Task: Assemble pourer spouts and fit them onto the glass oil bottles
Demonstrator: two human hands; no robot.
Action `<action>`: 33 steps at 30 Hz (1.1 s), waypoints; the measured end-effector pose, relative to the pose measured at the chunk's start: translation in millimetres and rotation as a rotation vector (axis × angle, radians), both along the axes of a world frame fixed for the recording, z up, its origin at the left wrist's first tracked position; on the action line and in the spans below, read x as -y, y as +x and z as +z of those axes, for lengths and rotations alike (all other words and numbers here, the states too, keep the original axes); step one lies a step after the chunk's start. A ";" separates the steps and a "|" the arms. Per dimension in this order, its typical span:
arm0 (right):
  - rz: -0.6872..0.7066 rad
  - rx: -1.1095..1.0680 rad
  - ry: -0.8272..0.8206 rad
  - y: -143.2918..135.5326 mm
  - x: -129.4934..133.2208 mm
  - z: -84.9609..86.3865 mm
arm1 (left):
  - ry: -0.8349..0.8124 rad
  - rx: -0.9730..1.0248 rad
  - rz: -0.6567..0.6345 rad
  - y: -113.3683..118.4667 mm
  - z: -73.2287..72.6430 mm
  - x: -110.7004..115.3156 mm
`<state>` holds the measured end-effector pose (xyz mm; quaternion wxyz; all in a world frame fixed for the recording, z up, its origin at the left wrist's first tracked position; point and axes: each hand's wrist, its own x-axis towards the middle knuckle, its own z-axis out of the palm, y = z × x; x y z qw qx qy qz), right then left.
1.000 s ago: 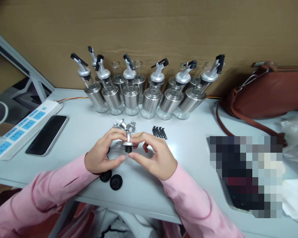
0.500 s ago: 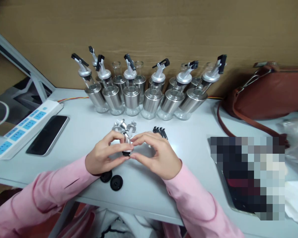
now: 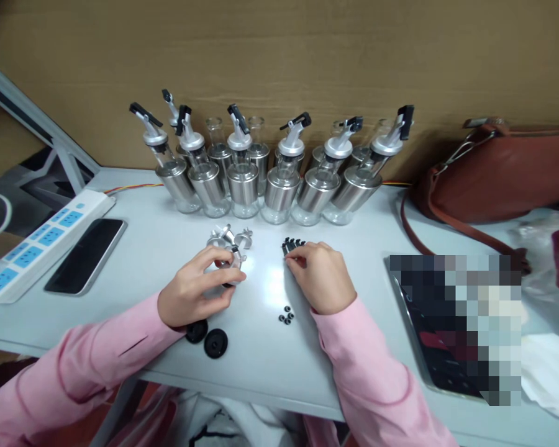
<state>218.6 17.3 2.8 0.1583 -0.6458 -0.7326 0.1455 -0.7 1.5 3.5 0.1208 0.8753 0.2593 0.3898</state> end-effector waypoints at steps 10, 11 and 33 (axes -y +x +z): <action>0.237 -0.171 -0.174 -7.3 4.9 5.5 | -0.007 -0.028 0.058 0.0 1.0 0.5; 0.225 -0.168 -0.187 -8.1 5.3 5.7 | -0.012 -0.029 0.065 -0.2 0.9 0.5; 0.201 -0.181 -0.096 -19.6 9.4 -3.3 | -0.066 -0.082 0.113 -0.2 -0.7 1.4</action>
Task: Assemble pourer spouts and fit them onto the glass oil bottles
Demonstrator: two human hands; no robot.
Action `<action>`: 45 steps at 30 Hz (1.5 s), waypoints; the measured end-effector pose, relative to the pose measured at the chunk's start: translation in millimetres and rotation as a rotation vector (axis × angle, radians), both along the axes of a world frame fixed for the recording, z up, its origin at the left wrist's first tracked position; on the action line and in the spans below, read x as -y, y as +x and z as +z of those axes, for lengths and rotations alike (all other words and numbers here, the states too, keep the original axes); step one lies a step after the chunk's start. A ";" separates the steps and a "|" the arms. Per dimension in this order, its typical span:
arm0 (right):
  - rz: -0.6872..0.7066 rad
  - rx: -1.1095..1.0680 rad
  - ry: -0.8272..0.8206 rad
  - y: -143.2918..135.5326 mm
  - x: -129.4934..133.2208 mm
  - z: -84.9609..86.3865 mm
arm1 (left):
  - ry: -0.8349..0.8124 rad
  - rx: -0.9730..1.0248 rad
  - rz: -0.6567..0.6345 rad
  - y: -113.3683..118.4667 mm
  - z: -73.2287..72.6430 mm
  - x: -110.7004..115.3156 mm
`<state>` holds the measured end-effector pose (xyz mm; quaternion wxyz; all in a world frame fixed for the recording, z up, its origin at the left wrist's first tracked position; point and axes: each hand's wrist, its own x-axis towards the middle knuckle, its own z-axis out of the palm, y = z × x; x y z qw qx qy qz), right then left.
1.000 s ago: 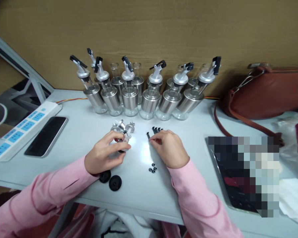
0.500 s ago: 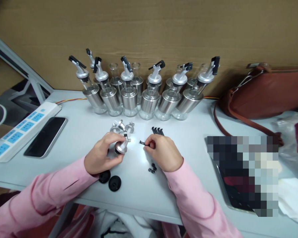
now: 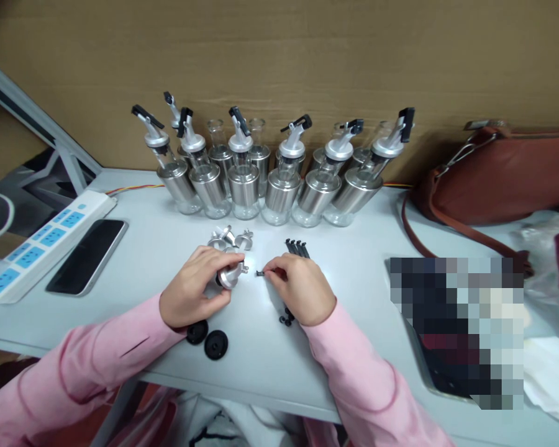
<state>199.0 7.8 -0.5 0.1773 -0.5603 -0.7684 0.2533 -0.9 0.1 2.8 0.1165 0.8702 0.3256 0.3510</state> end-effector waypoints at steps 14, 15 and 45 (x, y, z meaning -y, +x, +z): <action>-0.011 0.063 -0.023 0.7 1.5 2.9 | -0.014 0.001 -0.004 -0.3 0.6 0.7; -0.007 0.059 -0.028 1.3 1.6 2.7 | -0.014 -0.001 -0.005 -0.3 0.8 0.6; -0.169 -0.614 -0.201 -4.6 6.1 21.3 | -0.049 0.060 -0.038 -1.4 -3.9 1.4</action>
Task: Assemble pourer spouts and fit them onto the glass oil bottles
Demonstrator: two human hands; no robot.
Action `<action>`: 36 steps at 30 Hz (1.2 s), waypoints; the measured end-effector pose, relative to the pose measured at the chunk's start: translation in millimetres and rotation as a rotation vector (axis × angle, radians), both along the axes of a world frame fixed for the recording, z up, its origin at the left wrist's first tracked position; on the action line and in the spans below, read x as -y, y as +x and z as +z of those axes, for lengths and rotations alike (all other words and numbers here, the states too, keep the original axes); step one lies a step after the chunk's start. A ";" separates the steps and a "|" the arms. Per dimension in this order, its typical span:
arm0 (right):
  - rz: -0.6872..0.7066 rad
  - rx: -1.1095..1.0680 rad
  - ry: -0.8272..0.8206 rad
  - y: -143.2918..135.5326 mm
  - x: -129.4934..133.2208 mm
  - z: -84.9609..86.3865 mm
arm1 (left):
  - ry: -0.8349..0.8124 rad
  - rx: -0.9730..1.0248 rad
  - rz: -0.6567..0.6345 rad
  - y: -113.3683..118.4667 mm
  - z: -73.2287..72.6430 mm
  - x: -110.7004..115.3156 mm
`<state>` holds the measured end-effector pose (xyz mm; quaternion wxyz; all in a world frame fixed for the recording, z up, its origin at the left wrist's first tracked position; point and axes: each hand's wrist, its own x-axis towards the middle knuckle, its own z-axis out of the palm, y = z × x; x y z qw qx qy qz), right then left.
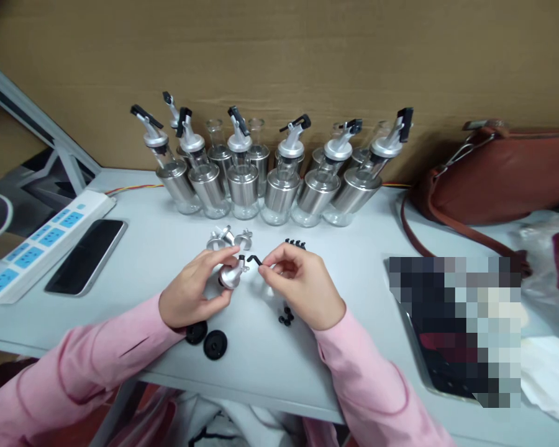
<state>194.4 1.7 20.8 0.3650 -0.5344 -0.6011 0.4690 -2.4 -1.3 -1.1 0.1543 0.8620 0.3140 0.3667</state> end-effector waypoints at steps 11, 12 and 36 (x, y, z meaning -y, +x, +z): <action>0.002 -0.346 -0.107 -7.3 1.4 -1.0 | 0.010 -0.045 0.008 0.0 -0.5 -0.5; 0.018 -0.344 -0.120 -7.2 1.7 -1.2 | 0.010 -0.049 0.009 0.0 -0.4 -0.4; 0.061 -0.326 -0.216 -14.4 5.6 0.4 | 0.035 -0.110 0.010 1.3 1.0 -0.5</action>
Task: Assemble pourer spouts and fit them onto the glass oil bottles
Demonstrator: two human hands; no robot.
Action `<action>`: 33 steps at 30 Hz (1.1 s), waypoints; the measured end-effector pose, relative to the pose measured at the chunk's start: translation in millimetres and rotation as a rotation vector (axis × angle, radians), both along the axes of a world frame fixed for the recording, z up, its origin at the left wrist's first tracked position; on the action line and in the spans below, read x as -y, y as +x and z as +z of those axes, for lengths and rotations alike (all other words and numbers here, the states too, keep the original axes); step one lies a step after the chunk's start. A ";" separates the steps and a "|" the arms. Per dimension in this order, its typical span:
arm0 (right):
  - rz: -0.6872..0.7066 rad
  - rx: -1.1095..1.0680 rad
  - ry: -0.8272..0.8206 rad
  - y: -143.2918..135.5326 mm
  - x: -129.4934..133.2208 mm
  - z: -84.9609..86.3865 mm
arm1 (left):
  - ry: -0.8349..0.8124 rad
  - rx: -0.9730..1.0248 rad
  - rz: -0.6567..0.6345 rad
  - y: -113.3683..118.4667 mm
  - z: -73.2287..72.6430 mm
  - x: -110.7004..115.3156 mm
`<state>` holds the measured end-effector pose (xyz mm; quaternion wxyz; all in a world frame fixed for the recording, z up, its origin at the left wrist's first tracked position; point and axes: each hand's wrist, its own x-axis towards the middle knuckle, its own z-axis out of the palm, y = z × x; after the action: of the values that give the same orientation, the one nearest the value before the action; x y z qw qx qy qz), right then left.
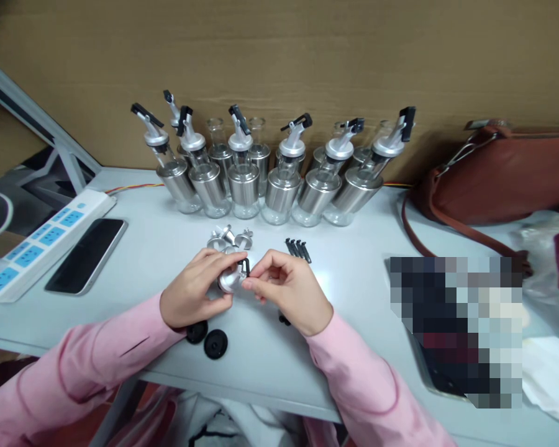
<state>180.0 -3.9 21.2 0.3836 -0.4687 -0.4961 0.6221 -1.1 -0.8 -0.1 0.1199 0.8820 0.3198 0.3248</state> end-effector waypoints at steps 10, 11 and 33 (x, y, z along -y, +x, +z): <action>0.017 0.023 0.015 0.4 0.2 0.9 | -0.024 -0.003 0.017 0.1 2.1 0.9; 0.014 0.011 0.017 0.5 0.3 0.6 | -0.023 -0.009 0.020 -0.1 2.2 0.8; 0.243 -0.416 -0.291 7.2 -3.8 -4.0 | 0.029 -0.019 0.011 -1.1 7.8 1.2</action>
<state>187.2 -0.1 17.2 0.3283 -0.3182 -0.3650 0.8110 -2.2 -2.0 7.7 0.1021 0.8848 0.3211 0.3218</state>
